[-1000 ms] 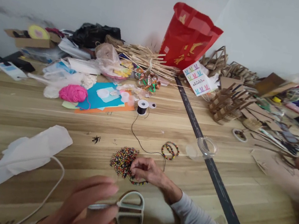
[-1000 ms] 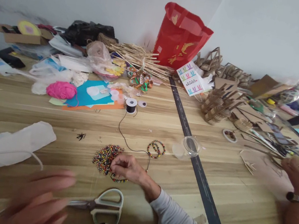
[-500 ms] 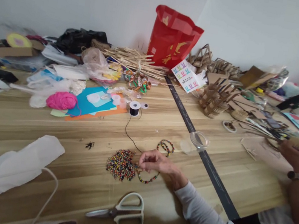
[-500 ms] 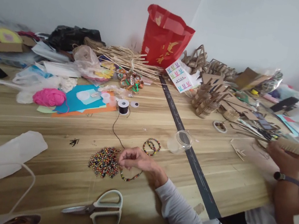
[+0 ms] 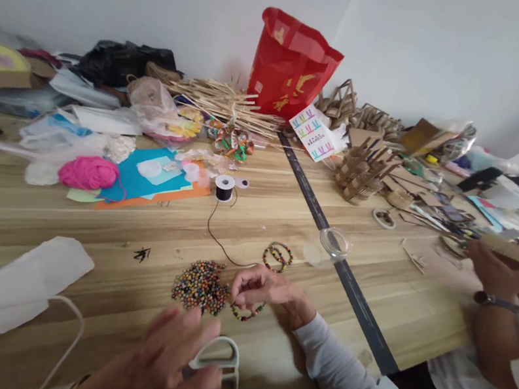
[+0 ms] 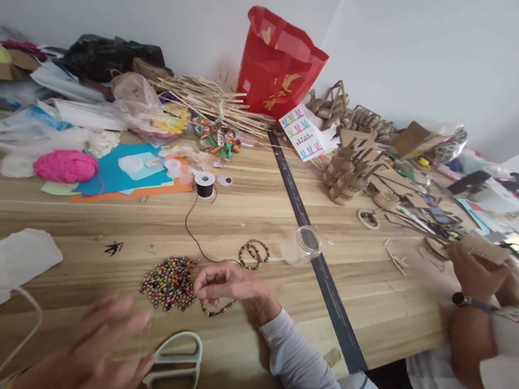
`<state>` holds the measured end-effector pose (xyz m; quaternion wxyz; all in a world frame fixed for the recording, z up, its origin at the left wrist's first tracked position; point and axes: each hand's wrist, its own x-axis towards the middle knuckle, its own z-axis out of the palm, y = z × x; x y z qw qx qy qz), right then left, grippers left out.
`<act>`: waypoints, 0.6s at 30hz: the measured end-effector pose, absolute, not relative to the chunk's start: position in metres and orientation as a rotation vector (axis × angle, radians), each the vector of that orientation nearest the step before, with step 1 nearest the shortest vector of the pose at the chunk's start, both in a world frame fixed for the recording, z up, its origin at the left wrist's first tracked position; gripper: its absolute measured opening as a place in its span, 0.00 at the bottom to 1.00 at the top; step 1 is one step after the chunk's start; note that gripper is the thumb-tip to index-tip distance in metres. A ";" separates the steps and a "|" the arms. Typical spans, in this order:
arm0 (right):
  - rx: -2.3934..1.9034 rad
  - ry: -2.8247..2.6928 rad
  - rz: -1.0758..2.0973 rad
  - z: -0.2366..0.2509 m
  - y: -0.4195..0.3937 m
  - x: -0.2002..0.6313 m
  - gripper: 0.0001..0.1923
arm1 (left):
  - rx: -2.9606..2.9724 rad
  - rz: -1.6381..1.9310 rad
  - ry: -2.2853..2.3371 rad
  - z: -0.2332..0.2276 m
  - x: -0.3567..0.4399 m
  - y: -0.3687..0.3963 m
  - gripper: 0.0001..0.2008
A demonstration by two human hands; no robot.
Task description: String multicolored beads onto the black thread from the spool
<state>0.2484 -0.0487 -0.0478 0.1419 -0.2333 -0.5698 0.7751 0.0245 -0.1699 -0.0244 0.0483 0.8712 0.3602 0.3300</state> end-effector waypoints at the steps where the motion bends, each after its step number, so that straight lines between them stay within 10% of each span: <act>1: -0.666 -1.645 2.242 -0.048 -0.051 0.246 0.19 | 2.641 1.068 1.115 -0.025 0.025 -0.160 0.15; 18: -0.589 -1.610 2.264 -0.049 -0.070 0.227 0.20 | 2.356 0.867 1.020 -0.046 0.035 -0.133 0.09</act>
